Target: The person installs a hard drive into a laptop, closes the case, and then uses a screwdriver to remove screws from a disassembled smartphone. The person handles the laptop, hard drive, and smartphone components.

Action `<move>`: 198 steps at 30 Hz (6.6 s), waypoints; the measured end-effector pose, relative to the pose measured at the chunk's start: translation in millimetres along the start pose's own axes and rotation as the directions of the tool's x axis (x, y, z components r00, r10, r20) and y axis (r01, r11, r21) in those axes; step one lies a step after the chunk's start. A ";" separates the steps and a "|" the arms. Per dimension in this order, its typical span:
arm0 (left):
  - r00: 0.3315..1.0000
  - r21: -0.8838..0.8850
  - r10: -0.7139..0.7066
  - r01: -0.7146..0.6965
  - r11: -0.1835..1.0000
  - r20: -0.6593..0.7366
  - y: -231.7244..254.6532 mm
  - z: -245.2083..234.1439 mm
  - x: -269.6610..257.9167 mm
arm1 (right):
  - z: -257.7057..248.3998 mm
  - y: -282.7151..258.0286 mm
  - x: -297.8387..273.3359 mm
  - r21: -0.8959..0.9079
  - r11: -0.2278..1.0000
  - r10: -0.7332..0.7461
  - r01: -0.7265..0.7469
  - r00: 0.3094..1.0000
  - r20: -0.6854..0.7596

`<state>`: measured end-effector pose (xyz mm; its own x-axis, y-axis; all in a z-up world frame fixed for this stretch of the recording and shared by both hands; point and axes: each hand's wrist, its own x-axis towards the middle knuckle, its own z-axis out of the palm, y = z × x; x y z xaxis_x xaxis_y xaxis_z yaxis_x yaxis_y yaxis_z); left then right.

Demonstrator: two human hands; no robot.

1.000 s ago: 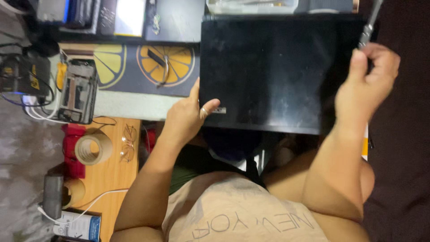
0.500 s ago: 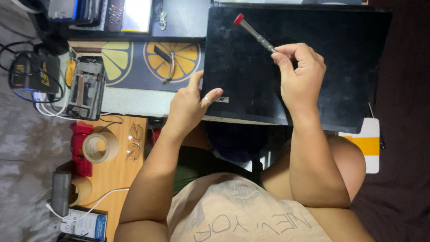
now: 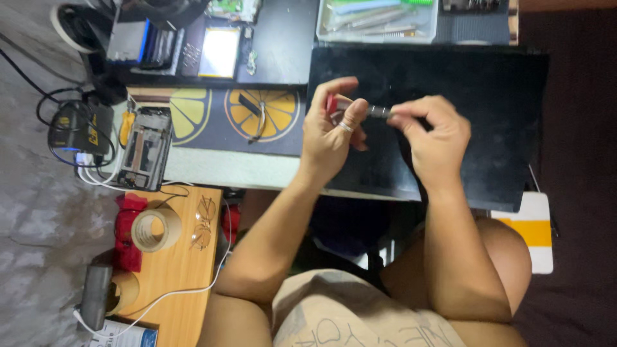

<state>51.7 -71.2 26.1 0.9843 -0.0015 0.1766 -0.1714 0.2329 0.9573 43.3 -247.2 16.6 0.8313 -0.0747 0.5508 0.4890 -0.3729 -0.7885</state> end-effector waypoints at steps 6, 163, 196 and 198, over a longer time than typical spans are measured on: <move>1.000 -0.214 0.026 -0.022 0.977 0.017 -31.3 -5.7 3.2 | -5.8 3.1 3.7 0.193 0.972 0.108 -0.136 0.983 0.148; 0.995 -0.533 -0.095 0.063 0.844 -0.032 -58.6 -122.9 -32.2 | -190.1 144.3 -74.9 -0.092 0.730 0.649 -0.677 0.729 -0.218; 0.999 -0.558 0.052 -0.042 0.829 0.001 -61.0 -107.6 -0.6 | -265.4 138.3 -195.1 0.538 0.558 0.830 -0.632 0.447 -0.334; 0.995 -0.281 0.104 -0.098 0.955 0.005 -61.1 -101.8 -0.6 | -262.4 138.9 -180.4 0.580 0.565 0.821 -0.587 0.467 -0.327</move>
<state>65.9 13.6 -55.7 0.9609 0.0180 0.2763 -0.2486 0.4956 0.8322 -108.1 -528.2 -120.5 0.7037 -0.6436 -0.3009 -0.0586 0.3695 -0.9274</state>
